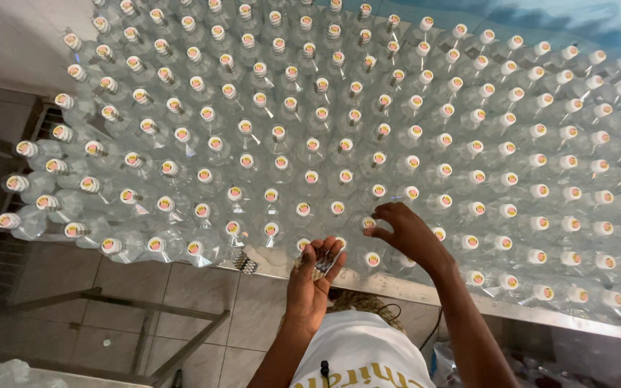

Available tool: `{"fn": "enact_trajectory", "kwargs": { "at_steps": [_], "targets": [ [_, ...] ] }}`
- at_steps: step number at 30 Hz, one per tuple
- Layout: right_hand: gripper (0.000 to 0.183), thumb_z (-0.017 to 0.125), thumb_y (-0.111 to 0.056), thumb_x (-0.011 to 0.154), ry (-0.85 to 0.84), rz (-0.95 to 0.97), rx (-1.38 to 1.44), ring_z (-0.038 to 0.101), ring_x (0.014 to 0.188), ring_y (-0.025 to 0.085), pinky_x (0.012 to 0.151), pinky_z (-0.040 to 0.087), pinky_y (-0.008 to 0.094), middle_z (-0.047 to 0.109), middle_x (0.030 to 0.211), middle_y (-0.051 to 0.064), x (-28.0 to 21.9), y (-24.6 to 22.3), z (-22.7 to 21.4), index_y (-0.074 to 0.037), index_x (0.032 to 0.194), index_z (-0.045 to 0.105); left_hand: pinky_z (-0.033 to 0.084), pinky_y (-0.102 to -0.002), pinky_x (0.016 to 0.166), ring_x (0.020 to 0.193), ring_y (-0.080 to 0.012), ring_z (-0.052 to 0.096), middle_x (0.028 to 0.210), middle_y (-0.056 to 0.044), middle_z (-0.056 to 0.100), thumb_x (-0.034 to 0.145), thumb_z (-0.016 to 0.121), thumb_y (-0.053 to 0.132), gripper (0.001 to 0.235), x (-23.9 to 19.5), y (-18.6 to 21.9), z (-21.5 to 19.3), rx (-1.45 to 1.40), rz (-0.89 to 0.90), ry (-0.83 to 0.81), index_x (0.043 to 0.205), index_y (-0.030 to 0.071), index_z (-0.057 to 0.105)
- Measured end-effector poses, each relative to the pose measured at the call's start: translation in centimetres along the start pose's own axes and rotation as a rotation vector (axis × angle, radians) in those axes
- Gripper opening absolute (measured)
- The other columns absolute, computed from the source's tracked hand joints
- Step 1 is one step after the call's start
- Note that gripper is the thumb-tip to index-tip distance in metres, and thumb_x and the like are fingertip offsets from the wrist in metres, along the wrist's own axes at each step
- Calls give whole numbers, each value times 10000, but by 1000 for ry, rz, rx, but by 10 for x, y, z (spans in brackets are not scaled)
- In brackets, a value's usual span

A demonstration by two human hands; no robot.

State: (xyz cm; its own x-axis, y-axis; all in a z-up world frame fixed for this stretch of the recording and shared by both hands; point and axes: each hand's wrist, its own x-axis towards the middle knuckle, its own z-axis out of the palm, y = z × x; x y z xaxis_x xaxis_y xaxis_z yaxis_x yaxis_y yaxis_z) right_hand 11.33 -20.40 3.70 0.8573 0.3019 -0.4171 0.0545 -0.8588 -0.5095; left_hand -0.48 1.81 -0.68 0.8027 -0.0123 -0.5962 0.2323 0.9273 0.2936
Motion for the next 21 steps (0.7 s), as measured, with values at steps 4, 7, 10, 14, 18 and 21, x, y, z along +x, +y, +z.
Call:
{"fn": "enact_trajectory", "kwargs": {
  "at_steps": [4,7,10,14,18,21],
  "targets": [
    [544,683,-544,1005,49,-91,-43,632,1307,258,1052,502,413,717,1372,75,-3,8,6,-100,1312,743,566,-586,1202,1302,-360,724,1314,-213,773,956,744,324,355,-4,2,1,-4,8,-8,1157,34,697],
    [730,731,-531,976,80,-105,-102,530,1480,258,1155,477,451,588,1596,78,-7,16,9,-125,1564,582,565,-596,1202,1311,-361,719,1319,-202,766,982,718,327,357,-4,3,-1,10,35,-36,1175,28,696],
    [651,830,-394,930,198,-304,-33,619,1373,279,1063,552,455,646,1499,86,-8,19,12,-155,1506,643,558,-608,1217,1334,-394,706,1348,-234,754,997,681,322,387,-6,4,-2,-21,14,7,1207,-3,687],
    [401,750,-234,1022,258,-402,42,702,1239,254,1007,569,412,725,1360,67,-7,13,19,-150,1412,714,565,-589,1213,1347,-383,703,1346,-222,756,981,705,319,373,-9,4,4,2,7,6,1191,11,682],
    [410,689,-274,1055,173,-335,15,722,1227,271,994,569,430,738,1387,75,-5,16,18,-168,1451,701,572,-584,1197,1358,-372,704,1333,-217,766,983,703,327,370,-13,3,8,20,9,1,1183,16,690],
    [448,651,-317,1069,57,-244,18,654,1338,257,1057,528,436,694,1472,59,1,14,15,-176,1494,663,565,-577,1200,1336,-356,710,1323,-211,768,968,726,324,371,-9,-2,1,2,4,-17,1180,22,688]
  ]
}}
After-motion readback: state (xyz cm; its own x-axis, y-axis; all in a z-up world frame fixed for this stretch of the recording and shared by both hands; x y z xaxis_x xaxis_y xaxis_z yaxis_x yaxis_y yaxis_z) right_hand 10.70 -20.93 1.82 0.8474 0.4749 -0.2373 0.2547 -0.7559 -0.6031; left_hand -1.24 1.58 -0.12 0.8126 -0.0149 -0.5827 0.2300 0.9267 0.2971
